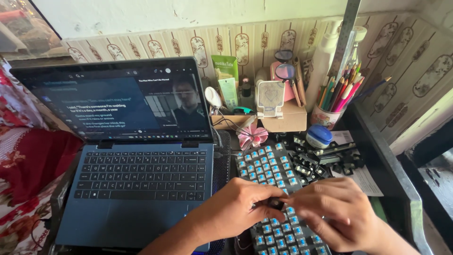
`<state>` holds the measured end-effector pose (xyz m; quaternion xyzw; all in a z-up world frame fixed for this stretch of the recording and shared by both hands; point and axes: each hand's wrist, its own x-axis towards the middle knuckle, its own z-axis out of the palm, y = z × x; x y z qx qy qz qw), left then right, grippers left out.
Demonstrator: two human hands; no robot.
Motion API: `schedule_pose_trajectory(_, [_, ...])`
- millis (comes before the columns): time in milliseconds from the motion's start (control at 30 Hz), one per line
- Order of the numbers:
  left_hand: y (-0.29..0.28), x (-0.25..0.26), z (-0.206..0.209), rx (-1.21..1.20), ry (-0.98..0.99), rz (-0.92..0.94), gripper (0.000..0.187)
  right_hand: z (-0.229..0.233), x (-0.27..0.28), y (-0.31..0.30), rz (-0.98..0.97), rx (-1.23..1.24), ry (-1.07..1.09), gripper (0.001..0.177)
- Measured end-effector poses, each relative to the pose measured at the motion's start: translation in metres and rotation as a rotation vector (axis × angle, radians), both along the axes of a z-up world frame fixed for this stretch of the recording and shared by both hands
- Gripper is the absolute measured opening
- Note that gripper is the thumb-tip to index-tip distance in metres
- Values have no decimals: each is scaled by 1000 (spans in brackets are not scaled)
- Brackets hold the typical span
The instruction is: The user is repairing or maintaining mechanical keyboard switches using a pencil as a probe.
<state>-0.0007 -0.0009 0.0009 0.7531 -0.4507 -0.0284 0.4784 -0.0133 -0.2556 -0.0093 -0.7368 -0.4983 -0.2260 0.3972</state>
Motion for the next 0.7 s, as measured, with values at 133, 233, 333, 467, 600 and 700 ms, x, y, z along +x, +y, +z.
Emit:
schedule_pose_trajectory(133, [2,0,1,24,4,-15,27,8,-1,3,107,-69,0,10])
schedule_pose_trajectory(233, [0,1,-3,55,59,-19,26,-4,2,-4,70,-16,78,6])
schedule_pose_trajectory(333, [1,1,-4,10,-38,-34,23,2,-1,-1,63,-27,-39,7])
schedule_pose_trajectory(467, [-1,0,-2,19,5,-19,24,4,-1,-1,80,-44,20,8])
schedule_pose_trajectory(600, [0,-1,1,24,22,-33,24,9,-2,-1,145,-91,19,12])
schedule_pose_trajectory(700, [-3,-1,0,39,22,-45,23,-5,0,-7,24,-64,109,9])
